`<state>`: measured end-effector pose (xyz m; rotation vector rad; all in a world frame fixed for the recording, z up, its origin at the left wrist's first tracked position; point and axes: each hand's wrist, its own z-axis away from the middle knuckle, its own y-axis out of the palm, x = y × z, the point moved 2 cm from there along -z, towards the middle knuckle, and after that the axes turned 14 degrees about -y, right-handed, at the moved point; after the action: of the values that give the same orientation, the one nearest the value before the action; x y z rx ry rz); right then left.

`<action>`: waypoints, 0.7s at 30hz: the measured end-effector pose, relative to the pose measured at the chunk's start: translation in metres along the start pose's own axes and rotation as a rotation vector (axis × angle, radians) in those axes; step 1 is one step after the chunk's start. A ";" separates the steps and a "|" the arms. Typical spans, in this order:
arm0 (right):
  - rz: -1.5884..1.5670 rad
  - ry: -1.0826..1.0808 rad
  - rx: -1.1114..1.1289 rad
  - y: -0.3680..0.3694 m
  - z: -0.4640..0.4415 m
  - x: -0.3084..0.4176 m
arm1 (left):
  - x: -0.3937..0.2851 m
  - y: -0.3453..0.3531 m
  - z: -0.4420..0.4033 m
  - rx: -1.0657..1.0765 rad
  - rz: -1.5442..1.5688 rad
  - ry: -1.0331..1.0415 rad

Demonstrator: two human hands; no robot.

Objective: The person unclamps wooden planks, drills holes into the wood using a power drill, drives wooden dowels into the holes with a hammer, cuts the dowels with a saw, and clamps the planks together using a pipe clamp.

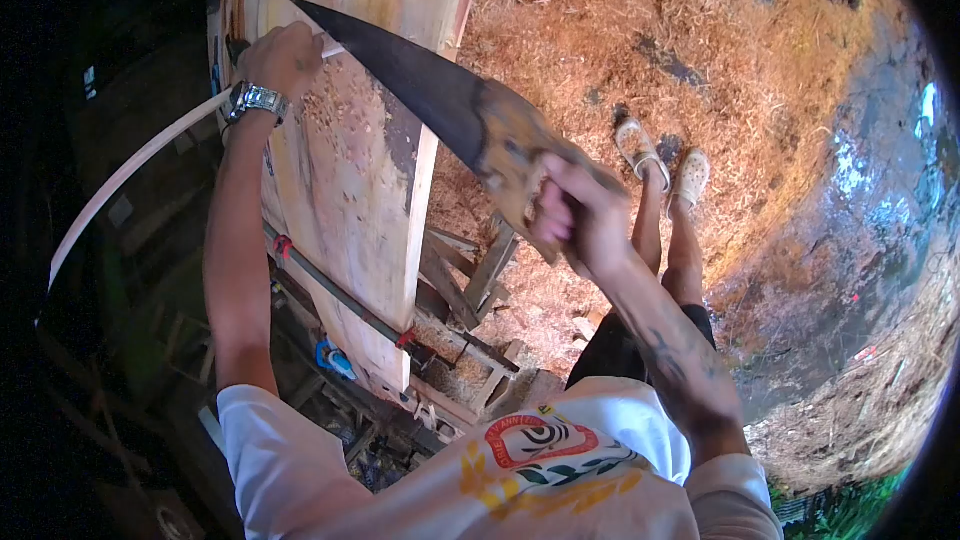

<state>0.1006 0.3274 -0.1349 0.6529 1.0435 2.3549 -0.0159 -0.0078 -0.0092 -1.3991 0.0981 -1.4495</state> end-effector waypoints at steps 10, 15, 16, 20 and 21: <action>0.030 0.003 -0.054 0.034 -0.021 -0.011 | -0.007 0.002 0.001 0.002 0.029 0.079; 0.046 -0.044 -0.096 -0.004 0.046 0.021 | -0.004 -0.003 0.006 0.029 -0.088 0.159; 0.032 -0.036 -0.085 -0.003 0.046 0.020 | -0.001 0.002 0.006 -0.055 -0.056 0.178; 0.097 -0.055 -0.027 0.041 -0.025 -0.015 | 0.002 0.015 0.006 -0.120 0.000 0.194; 0.070 -0.066 0.030 0.048 -0.034 -0.011 | 0.004 0.014 0.005 -0.119 -0.001 0.200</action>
<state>0.0781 0.2736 -0.1208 0.7848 1.0448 2.3639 -0.0029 -0.0136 -0.0145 -1.3450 0.3150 -1.6038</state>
